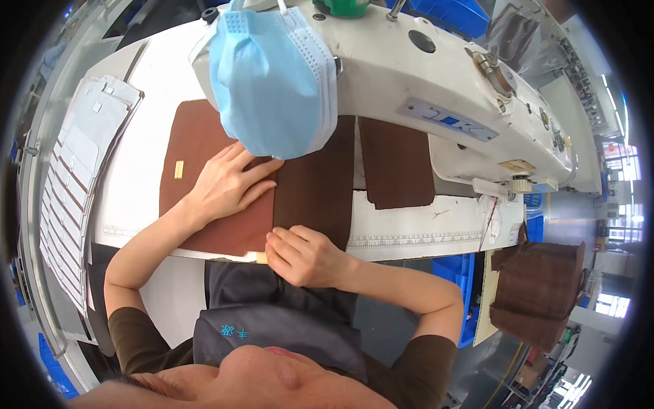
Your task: Aligning leather components on a sewing machine table.
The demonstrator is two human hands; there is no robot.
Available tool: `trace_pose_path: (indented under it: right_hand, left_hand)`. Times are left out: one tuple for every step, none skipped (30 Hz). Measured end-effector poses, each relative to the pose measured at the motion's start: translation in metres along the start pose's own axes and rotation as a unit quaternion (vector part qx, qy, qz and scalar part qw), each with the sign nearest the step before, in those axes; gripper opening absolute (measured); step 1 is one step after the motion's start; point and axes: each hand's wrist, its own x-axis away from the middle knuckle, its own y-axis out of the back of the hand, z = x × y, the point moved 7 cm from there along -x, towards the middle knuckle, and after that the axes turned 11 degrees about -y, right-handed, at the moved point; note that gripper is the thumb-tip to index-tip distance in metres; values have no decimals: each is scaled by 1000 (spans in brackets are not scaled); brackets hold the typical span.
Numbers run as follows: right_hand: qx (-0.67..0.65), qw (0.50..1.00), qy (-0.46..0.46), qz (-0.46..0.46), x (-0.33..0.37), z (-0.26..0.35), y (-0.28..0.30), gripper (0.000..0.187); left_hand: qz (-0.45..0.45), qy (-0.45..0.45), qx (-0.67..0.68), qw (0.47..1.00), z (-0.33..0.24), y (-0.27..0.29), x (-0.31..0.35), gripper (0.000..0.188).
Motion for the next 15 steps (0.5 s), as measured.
trace_pose_path:
  right_hand:
    - [3, 1000, 1, 2, -2, -3, -1, 13]
    - [7, 1000, 4, 5, -4, -7, -2, 14]
    - [1, 1000, 2, 0, -5, -10, -4, 14]
    - [-1, 1000, 1, -1, -6, -14, -4, 14]
    - [0, 1000, -4, -1, -8, -16, -5, 15]
    - [1, 1000, -8, 0, -10, -19, -5, 15]
    - [0, 1000, -10, 1, -11, -22, -5, 16]
    - [-2, 1000, -12, 0, -13, -25, -6, 16]
    - [0, 1000, -11, -2, -14, -27, -7, 15]
    - [1, 1000, -11, -4, -15, -30, -8, 15]
    - [-2, 1000, -8, -9, -17, -31, -8, 15]
    - [-3, 1000, -9, -9, -18, -34, -8, 15]
    - [1, 1000, -8, -3, -20, -37, -9, 15]
    - [5, 1000, -6, 4, -22, -39, -11, 15]
    - [4, 1000, -8, 5, -23, -42, -11, 15]
  left_hand:
    - [-5, -2, -5, 1000, 2, 1, -1, 27]
    - [-2, -1, -5, 1000, 3, -1, 0, 27]
    - [-1, -24, 0, 1000, -2, -3, 1, 27]
    - [0, -46, 5, 999, -7, -5, 3, 27]
    - [-7, -34, 7, 999, -7, -4, 3, 26]
    - [-4, -36, 9, 999, -5, -3, 2, 26]
    - [-5, -35, 5, 999, -1, -2, 0, 26]
    - [-6, -34, 0, 999, 1, -2, -1, 26]
    - [-4, -34, 1, 999, 0, -3, 1, 26]
    - [-7, -52, 20, 998, -5, -3, 3, 26]
    - [-12, -71, 40, 997, -9, -3, 5, 26]
    - [-10, -71, 41, 997, -7, -3, 5, 26]
    - [-7, -57, 49, 997, -3, -2, 4, 25]
    - [-3, -43, 57, 997, 2, -1, 4, 25]
    - [6, -39, 51, 998, 3, 0, 3, 27]
